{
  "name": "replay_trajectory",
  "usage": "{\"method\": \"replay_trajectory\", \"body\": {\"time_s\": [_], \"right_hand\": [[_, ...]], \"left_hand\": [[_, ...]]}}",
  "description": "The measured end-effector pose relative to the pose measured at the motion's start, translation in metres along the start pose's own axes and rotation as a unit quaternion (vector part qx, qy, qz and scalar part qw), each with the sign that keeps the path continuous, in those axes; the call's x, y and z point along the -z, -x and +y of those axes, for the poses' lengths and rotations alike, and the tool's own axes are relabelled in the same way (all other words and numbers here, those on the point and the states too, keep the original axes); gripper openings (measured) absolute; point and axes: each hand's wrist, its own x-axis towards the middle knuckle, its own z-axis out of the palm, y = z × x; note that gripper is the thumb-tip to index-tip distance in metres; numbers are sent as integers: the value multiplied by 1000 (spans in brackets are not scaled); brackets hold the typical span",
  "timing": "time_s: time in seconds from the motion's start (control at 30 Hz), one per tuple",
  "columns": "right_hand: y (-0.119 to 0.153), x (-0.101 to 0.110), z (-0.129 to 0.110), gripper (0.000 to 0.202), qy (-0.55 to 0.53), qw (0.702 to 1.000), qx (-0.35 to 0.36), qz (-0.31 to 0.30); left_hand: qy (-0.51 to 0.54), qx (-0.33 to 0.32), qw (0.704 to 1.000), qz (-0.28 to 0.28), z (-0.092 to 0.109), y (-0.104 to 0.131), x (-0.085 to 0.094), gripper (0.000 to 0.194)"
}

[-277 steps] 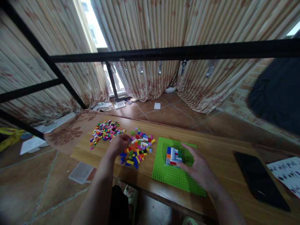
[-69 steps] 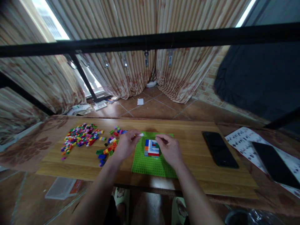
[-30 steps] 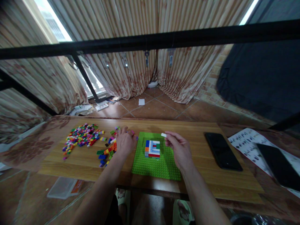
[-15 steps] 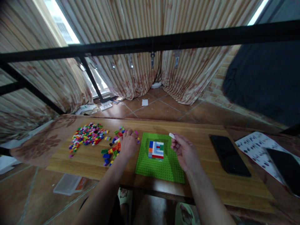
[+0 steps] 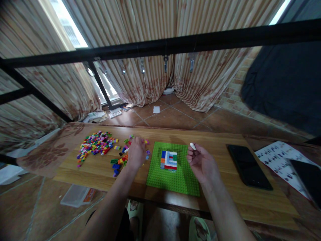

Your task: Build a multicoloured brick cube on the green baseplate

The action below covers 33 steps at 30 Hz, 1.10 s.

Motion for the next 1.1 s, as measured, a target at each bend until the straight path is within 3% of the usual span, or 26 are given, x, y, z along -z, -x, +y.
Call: {"method": "replay_trajectory", "body": {"time_s": [0.1,0.17,0.3,0.4,0.53,0.73,1.1], "right_hand": [[1,2,-3,9,3,1000,-8,-6],[4,-2,-3,15,29,1000,-4,9],[12,-15,6,28,160,987,15,10],[13,-19,13,38,258,964,63,-5],[8,-15,20,26,374,911,165,-49],[4,-9,23,22,441,873,198,-63],[2,-6,26,19,448,869,200,-69]], "left_hand": [[127,-16,992,16,10,0,2,16],[205,-57,977,-3,22,4,1,13],[291,-142,945,-46,45,16,-2,12],[308,-179,931,-78,54,22,-5,15],[319,-172,928,-86,60,26,-7,14],[318,-144,931,-106,59,28,-10,13],[291,-146,939,-105,58,27,-11,14]]}}
